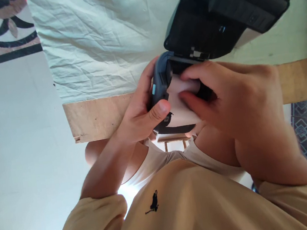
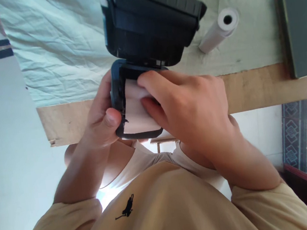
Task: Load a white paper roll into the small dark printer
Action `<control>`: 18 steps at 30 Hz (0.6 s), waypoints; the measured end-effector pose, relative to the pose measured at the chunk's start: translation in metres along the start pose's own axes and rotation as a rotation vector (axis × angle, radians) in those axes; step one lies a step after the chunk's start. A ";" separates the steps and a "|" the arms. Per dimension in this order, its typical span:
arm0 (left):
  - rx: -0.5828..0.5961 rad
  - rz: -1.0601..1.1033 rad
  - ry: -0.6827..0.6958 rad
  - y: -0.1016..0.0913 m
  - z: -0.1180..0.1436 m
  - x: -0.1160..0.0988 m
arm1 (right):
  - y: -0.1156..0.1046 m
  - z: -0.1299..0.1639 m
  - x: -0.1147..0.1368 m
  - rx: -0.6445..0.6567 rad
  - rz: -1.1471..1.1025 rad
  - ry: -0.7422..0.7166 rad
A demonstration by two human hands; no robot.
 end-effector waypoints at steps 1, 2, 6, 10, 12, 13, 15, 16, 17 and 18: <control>0.058 0.034 -0.006 0.005 0.000 0.000 | 0.000 0.000 0.000 0.012 0.007 -0.012; 0.098 0.070 -0.013 0.009 0.000 0.000 | 0.000 0.000 0.000 0.016 0.017 -0.024; 0.099 0.108 -0.059 0.010 0.000 -0.001 | -0.001 0.000 0.002 0.000 0.021 -0.079; 0.107 0.132 -0.066 0.008 0.001 -0.002 | -0.011 0.003 0.001 -0.050 -0.151 -0.105; 0.094 0.134 -0.046 0.006 0.001 0.000 | -0.013 0.005 -0.009 -0.033 -0.351 -0.044; 0.084 0.133 -0.044 0.006 0.000 0.002 | -0.012 0.006 -0.015 -0.018 -0.491 -0.003; 0.052 0.148 -0.025 0.006 0.000 0.008 | -0.008 0.007 -0.026 -0.009 -0.778 0.048; 0.027 0.170 0.011 0.006 -0.001 0.010 | -0.007 0.006 -0.032 -0.045 -0.881 0.051; -0.001 0.196 0.047 0.006 -0.001 0.011 | -0.009 0.005 -0.039 -0.123 -0.947 0.048; -0.026 0.223 0.080 0.006 -0.001 0.011 | -0.012 0.005 -0.047 -0.213 -0.948 0.057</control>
Point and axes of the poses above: each hand's wrist, its own z-axis away from the middle knuckle, its own y-axis out of the palm, x = y × z, the point moved 8 cm from there along -z, towards the middle knuckle, and after that the axes turned 13 degrees about -z, right-handed, at the moved point
